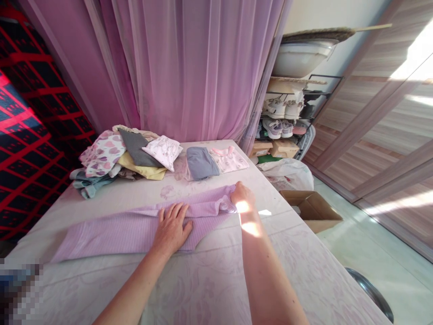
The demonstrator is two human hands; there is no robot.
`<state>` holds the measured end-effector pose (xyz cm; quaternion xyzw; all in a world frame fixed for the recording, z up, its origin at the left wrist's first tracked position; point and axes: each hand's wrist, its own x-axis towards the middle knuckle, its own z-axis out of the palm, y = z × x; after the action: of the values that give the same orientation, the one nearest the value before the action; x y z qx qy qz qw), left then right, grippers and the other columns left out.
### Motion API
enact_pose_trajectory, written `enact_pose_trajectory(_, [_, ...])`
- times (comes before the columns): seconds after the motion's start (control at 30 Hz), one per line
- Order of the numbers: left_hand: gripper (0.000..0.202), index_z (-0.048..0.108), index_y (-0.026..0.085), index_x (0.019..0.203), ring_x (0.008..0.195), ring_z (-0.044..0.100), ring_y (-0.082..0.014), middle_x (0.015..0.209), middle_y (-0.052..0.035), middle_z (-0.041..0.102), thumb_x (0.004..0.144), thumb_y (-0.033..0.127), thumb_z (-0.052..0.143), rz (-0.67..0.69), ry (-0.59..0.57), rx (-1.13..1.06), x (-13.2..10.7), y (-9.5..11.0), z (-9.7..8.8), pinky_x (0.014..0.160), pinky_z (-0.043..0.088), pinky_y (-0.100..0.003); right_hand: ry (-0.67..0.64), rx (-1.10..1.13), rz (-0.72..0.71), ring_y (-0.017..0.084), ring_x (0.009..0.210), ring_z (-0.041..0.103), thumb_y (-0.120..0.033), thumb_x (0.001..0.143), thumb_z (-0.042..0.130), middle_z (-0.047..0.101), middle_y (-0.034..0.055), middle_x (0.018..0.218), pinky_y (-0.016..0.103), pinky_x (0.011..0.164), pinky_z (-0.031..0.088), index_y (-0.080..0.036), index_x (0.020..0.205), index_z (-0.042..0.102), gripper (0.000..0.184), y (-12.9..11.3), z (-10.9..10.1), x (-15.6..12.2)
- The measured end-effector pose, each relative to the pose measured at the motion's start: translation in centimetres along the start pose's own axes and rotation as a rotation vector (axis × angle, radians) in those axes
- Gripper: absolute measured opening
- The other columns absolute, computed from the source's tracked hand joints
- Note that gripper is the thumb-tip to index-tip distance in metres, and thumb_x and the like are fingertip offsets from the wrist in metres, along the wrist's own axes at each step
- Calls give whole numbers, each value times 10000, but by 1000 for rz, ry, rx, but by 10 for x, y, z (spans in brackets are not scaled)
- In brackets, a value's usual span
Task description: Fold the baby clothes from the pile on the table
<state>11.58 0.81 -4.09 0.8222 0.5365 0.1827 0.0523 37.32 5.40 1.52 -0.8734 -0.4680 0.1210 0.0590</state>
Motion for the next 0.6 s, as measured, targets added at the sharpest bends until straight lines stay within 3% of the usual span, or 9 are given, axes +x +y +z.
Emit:
enact_pose_trajectory(0.13, [476, 514, 249, 1363, 1356, 415, -312, 1428, -103, 543, 889, 301, 500, -5, -8, 6, 0, 0, -1, 1135, 226, -619, 89, 102, -25, 253, 1079, 641, -370, 921, 500, 681, 121, 1188, 334, 851, 464, -194, 1241, 597, 377, 6, 6, -2])
enact_pose_trajectory(0.23, [482, 506, 238, 1369, 1357, 414, -317, 1434, -108, 535, 893, 312, 495, 2, -16, 7, 0, -1, -1, 1136, 224, -623, 159, 222, -129, 227, 1039, 649, -392, 957, 437, 706, 83, 1117, 318, 881, 460, -217, 1134, 665, 337, 10, -1, -12])
enact_pose_trajectory(0.3, [479, 503, 231, 1369, 1357, 414, -317, 1435, -109, 535, 898, 318, 489, 4, -16, 5, 0, -1, -1, 1135, 222, -626, 53, 325, -278, 212, 998, 657, -405, 935, 486, 724, 61, 1060, 296, 874, 468, -224, 1079, 690, 309, 15, -7, -22])
enact_pose_trajectory(0.37, [474, 502, 229, 1368, 1358, 415, -315, 1435, -109, 537, 903, 319, 486, 5, -14, 4, 0, -1, -1, 1136, 223, -626, -135, 391, -411, 205, 963, 659, -421, 869, 597, 726, 43, 1073, 279, 843, 482, -237, 1142, 673, 338, 21, -10, -30])
enact_pose_trajectory(0.47, [482, 498, 209, 1370, 1354, 423, -317, 1426, -122, 543, 899, 308, 497, 10, 8, 11, -1, -1, 0, 1135, 240, -625, -299, 353, -494, 204, 886, 656, -379, 761, 722, 727, 32, 1050, 270, 768, 489, -239, 1180, 652, 446, 27, -6, -34])
enact_pose_trajectory(0.53, [512, 488, 180, 1379, 1363, 411, -328, 1433, -144, 527, 877, 278, 526, 31, 68, 25, -3, -1, 1, 1137, 251, -620, -230, 300, -442, 202, 855, 654, -342, 778, 701, 728, 37, 988, 266, 742, 481, -222, 1117, 667, 361, 26, 0, -29])
enact_pose_trajectory(0.6, [540, 491, 157, 1372, 1366, 403, -331, 1434, -158, 514, 840, 218, 559, 66, 173, 32, -4, -2, 2, 1141, 274, -587, -78, 249, -314, 209, 888, 656, -345, 842, 635, 724, 61, 989, 271, 756, 473, -207, 1121, 655, 312, 20, 6, -22])
